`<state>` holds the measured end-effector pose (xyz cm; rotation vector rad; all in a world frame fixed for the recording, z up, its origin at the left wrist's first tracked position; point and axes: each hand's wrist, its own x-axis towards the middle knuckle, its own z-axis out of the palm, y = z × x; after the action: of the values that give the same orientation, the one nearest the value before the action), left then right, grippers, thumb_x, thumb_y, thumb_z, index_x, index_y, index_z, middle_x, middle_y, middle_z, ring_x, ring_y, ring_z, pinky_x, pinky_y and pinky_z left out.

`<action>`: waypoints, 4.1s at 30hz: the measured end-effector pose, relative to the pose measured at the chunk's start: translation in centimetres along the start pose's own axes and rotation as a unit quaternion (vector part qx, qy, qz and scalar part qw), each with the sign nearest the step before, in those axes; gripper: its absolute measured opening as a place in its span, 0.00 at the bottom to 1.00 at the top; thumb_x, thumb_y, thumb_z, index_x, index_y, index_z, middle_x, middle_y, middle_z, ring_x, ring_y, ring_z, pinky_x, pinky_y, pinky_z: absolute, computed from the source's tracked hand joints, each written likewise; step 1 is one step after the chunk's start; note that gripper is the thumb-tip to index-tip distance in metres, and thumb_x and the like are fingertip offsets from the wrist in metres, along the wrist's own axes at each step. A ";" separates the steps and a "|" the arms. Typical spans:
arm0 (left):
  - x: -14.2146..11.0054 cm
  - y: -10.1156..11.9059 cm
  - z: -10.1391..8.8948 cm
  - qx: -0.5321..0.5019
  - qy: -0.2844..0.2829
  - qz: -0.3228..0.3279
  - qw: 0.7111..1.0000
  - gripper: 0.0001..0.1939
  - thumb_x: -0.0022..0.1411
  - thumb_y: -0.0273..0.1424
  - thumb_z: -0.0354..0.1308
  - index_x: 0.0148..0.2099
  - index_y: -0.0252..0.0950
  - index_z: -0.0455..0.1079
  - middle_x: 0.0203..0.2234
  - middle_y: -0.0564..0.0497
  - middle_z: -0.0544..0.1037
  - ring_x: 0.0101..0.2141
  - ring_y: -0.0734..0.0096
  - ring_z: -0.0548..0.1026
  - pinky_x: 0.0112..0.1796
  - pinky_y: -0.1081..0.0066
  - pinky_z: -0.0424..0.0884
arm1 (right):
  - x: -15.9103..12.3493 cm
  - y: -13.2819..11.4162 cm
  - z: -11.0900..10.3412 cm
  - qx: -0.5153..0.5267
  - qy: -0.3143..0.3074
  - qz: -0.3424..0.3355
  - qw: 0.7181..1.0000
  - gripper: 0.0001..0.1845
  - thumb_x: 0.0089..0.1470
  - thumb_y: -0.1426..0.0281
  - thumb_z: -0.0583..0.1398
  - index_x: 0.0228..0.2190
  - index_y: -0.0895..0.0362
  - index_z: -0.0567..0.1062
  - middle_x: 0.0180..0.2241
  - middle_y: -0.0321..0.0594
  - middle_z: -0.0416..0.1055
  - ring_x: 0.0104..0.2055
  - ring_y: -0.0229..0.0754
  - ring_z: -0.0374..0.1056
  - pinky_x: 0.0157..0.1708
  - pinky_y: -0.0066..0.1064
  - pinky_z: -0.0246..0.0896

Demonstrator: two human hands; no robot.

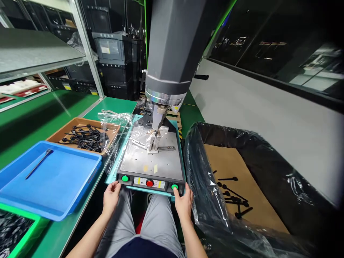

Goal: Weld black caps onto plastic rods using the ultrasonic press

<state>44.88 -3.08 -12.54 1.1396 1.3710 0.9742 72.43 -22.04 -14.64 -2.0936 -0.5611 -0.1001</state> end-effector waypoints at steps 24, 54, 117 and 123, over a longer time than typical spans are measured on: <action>-0.1 1.7 1.2 0.062 -0.050 0.036 0.996 0.31 0.42 0.53 0.66 0.39 0.32 0.71 0.22 0.52 0.74 0.24 0.68 0.71 0.27 0.71 0.66 | 0.5 2.8 0.2 0.086 -0.081 0.059 0.991 0.36 0.46 0.51 0.61 0.54 0.57 0.67 0.54 0.50 0.67 0.56 0.56 0.62 0.53 0.43 0.59; 2.3 16.1 15.8 -0.480 -0.222 -0.226 0.818 0.08 0.68 0.29 0.50 0.41 0.32 0.69 0.37 0.42 0.78 0.35 0.70 0.80 0.36 0.74 0.78 | 11.3 -16.2 5.9 0.216 -0.150 -0.150 0.953 0.19 0.56 0.65 0.56 0.48 0.56 0.74 0.46 0.49 0.70 0.46 0.48 0.69 0.42 0.38 0.69; -5.6 11.6 2.0 0.108 -0.311 0.207 0.921 0.13 0.61 0.38 0.54 0.39 0.36 0.74 0.33 0.49 0.77 0.36 0.65 0.72 0.41 0.68 0.68 | -0.6 -22.4 1.4 0.433 -0.376 -0.096 0.814 0.17 0.46 0.68 0.67 0.41 0.55 0.75 0.35 0.40 0.76 0.36 0.43 0.71 0.40 0.35 0.67; -7.7 13.6 -2.7 0.193 -0.263 0.291 0.899 0.14 0.64 0.40 0.53 0.36 0.36 0.74 0.29 0.50 0.75 0.32 0.68 0.71 0.35 0.71 0.67 | -1.1 -25.4 1.3 0.475 -0.429 -0.058 0.766 0.21 0.45 0.68 0.68 0.43 0.54 0.73 0.35 0.40 0.75 0.36 0.41 0.71 0.36 0.32 0.68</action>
<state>43.70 -7.65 2.61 2.0234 0.7966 0.7130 60.39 -9.71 4.04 -0.9864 -1.0053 0.9414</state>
